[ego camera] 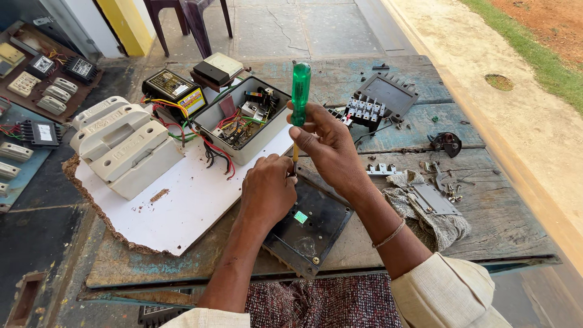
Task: The person uses a screwdriver and pliers to disassemble and work on an electrical component and its housing.
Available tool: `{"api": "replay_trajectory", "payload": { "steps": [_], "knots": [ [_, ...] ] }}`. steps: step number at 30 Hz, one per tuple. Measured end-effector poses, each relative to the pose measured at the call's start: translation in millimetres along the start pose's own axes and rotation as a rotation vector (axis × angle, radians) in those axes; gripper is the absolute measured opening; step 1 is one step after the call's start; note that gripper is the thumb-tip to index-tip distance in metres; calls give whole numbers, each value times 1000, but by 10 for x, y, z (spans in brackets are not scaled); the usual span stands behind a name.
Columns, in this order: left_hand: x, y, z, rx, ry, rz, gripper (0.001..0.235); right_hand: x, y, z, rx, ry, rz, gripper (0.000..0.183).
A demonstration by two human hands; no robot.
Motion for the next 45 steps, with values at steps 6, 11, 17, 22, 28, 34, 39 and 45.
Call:
{"api": "replay_trajectory", "payload": {
  "steps": [6,11,17,22,28,34,39,45],
  "knots": [
    [-35,-31,-3,17,-8,20,15,-199,66,20,-40,177,9,33],
    [-45,-24,22,23,19,61,19,-161,82,59,7,-42,18,41],
    [-9,-45,-43,13,-44,10,18,-180,96,-10,-86,401,-32,23],
    [5,-50,-73,11,-61,7,18,-128,148,-7,-117,283,117,40],
    [6,-47,-91,-18,-59,-23,16,-115,171,-77,-119,371,126,25],
    [9,-49,-88,0,-78,-17,17,-96,208,-29,-109,420,-44,26],
    [-26,-47,-56,15,-95,-1,18,-90,254,91,-159,-53,9,23],
    [-283,-78,61,-36,-128,-111,16,156,425,735,-324,-109,70,22]
  ]
}}
Point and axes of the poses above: each hand's wrist, its own y-axis away from the middle knuckle, its own z-axis out of the back of the hand, x = y × z, the point moved 2 cm from there along -y, towards the middle knuckle, and after that the axes turned 5 degrees about -x, right-handed, at the moved point
